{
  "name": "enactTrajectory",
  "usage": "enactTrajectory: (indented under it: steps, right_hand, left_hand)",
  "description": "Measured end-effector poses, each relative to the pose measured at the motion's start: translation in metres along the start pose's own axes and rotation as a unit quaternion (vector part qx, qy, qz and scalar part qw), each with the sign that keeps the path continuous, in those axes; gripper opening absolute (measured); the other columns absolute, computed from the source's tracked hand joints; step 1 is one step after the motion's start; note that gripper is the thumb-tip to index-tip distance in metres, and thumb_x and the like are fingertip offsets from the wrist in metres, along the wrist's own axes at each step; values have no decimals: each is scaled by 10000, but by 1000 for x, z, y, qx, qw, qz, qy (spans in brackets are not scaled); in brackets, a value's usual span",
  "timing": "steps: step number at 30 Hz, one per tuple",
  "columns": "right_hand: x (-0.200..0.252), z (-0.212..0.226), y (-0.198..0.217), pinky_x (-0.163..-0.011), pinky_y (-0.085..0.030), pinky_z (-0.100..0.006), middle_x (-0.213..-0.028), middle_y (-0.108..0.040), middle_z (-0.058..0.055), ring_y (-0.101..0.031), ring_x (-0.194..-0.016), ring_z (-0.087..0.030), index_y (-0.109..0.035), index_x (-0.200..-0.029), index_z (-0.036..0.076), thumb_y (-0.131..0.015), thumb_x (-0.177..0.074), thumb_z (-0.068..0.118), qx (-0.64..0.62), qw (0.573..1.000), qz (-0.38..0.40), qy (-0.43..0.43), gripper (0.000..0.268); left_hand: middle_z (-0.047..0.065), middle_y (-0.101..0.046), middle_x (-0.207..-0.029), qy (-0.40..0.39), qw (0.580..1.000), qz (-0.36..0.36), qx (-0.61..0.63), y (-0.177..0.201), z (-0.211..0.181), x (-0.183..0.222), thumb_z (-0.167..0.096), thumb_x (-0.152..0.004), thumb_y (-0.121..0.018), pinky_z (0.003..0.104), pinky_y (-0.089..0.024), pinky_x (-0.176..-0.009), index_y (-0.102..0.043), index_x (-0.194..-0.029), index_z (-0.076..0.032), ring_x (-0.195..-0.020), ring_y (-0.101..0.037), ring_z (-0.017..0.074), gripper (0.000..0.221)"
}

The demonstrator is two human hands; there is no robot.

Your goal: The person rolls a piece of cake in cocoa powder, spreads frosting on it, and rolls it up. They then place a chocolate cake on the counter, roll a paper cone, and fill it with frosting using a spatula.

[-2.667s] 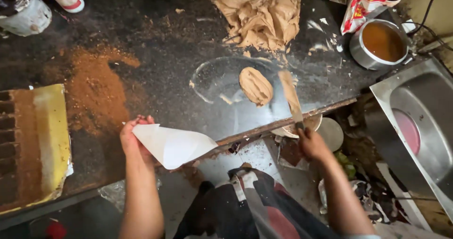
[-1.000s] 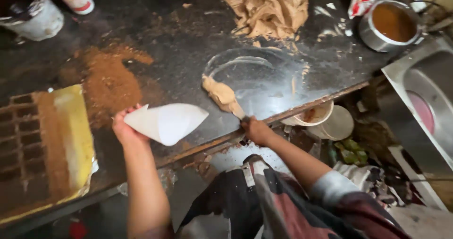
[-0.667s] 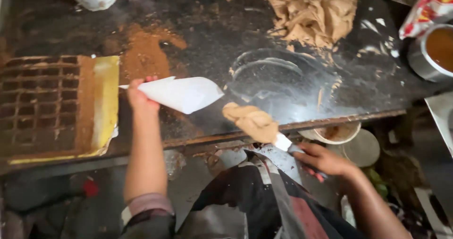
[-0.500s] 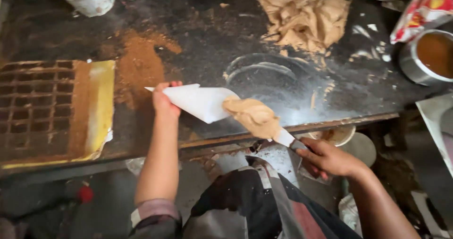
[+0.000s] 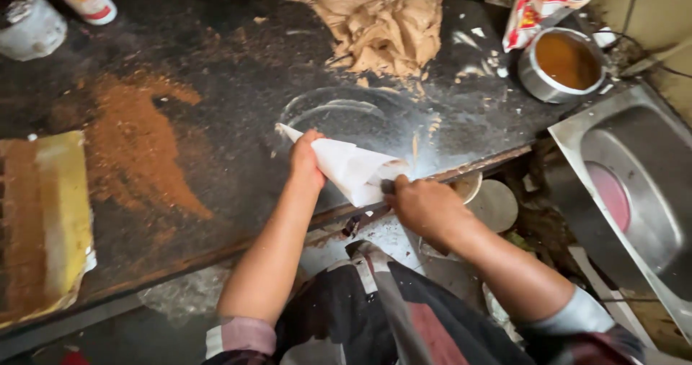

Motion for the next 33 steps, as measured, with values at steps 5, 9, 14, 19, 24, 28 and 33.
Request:
enactTrajectory:
  steps: [5,9,14,19,24,28,33]
  right_hand:
    - [-16,-7,13,-613,-529,-511,-735,-676,-224,-668,-659,-387,-631,-978,5,-564,-1014,413,-150,988,-15,21,414]
    - [-10,-7,3,-383,-456,-356,-556,-575,-87,-567,-406,-183,-567,-934,6,-511,-1029,388,-433,897,82,-33,398]
    - [-9,24,17,-372,-447,-334,-552,-569,-62,-565,-392,-164,-556,-924,7,-506,-1034,382,-440,895,62,-25,394]
    - [-8,32,-6,-447,-449,-402,-529,-571,-103,-559,-442,-203,-603,-858,-5,-522,-1041,412,-276,961,14,-18,463]
    - [26,-12,-38,-660,-524,-483,-716,-661,-210,-648,-655,-339,-611,-897,14,-647,-955,412,-142,989,32,17,403]
    - [36,-86,-15,-832,-526,-457,-1085,-704,-253,-689,-989,-358,-570,-1306,38,-608,-879,304,-91,959,-60,263,505]
    - [-70,-213,-60,-908,-512,-498,-1149,-626,-279,-627,-1072,-414,-506,-1437,258,-556,-935,274,-55,991,-81,93,504]
  left_hand:
    - [116,-687,-1193,-31,992,104,71,-68,-34,75,-386,-942,-621,380,-555,-883,-592,-1320,-20,-1029,-676,231,527]
    - [98,-641,-1297,-121,961,238,-67,-107,-41,155,-44,-870,-666,352,-543,-976,-458,-1449,-173,-1143,-652,177,628]
    - [123,-707,-1132,-141,938,265,-172,-106,-44,137,68,-819,-761,335,-598,-845,-566,-1282,-15,-1008,-703,178,509]
    - [104,-751,-907,-101,948,238,-185,-64,-39,86,33,-720,-801,313,-558,-548,-726,-1008,28,-715,-710,192,297]
    - [130,-715,-803,-158,954,216,-135,-31,-66,67,12,-767,-790,313,-499,-467,-716,-969,43,-571,-653,194,218]
    - [85,-728,-840,-206,959,157,-117,-20,-123,53,-43,-780,-786,286,-486,-466,-723,-1007,-7,-581,-655,160,238]
    - [72,-708,-891,-286,951,84,-81,5,-189,88,-101,-891,-804,275,-500,-528,-693,-1082,-21,-670,-651,139,235]
Point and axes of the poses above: each hand's wrist, its own x-axis away from the middle knuckle, its own y-axis out of the back of the hand, z = x × y, the point moved 10 cm from there along -x, towards the middle knuckle
